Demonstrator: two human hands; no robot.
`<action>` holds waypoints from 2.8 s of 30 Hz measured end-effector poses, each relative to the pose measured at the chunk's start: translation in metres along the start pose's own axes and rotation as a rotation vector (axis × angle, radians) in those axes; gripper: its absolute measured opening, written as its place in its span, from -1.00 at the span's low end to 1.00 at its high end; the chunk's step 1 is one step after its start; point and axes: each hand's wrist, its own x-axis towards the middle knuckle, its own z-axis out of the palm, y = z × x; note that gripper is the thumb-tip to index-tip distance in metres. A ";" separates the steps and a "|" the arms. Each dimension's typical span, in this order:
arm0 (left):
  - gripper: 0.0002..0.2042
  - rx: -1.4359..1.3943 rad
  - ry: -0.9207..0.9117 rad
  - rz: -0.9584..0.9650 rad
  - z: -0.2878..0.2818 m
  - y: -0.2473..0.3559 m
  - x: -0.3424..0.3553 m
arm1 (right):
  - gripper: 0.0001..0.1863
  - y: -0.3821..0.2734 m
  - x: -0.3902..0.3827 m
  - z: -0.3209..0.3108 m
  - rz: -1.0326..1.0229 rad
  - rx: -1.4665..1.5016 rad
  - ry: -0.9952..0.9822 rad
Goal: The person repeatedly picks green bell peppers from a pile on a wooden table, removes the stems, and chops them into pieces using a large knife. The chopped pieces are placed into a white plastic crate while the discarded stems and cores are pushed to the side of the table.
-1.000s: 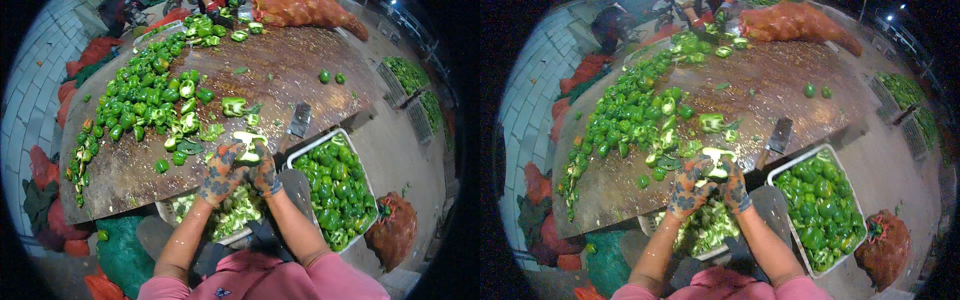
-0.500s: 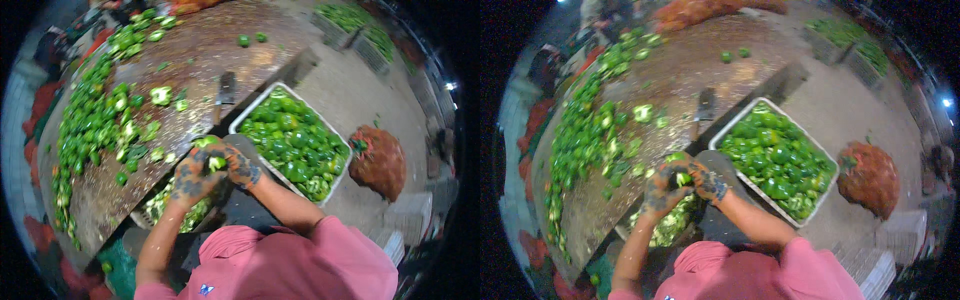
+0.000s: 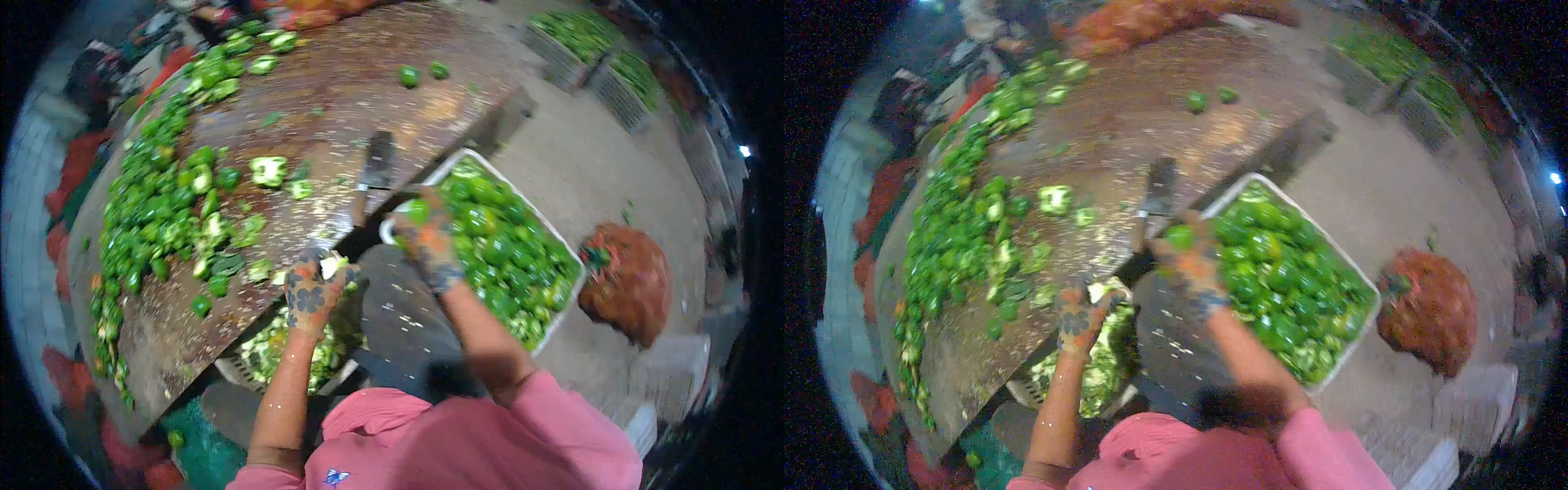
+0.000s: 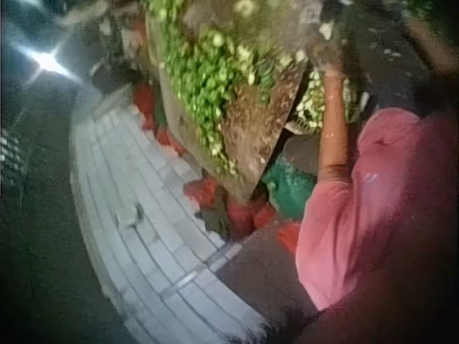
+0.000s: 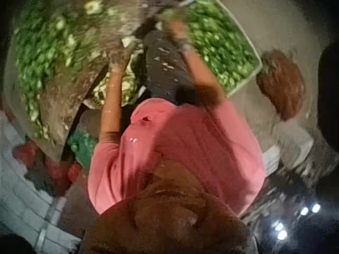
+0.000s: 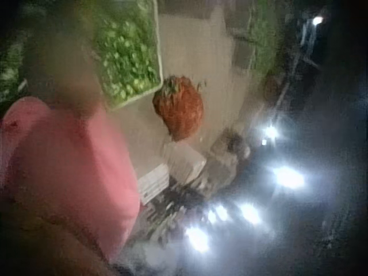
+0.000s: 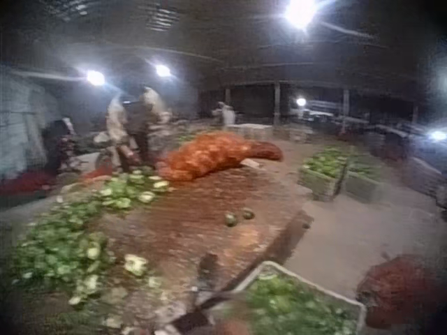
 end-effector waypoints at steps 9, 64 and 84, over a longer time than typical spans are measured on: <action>-0.54 0.235 0.052 0.078 0.004 -0.111 0.147 | -0.26 0.162 0.018 -0.030 -0.197 -1.052 -0.158; -0.34 -0.329 0.046 -0.318 -0.024 -0.191 0.103 | -0.51 -0.009 0.011 0.104 0.025 0.656 -0.619; -0.67 -0.203 -0.078 0.160 0.013 0.027 -0.024 | -0.71 -0.026 -0.044 0.011 0.179 0.425 -0.191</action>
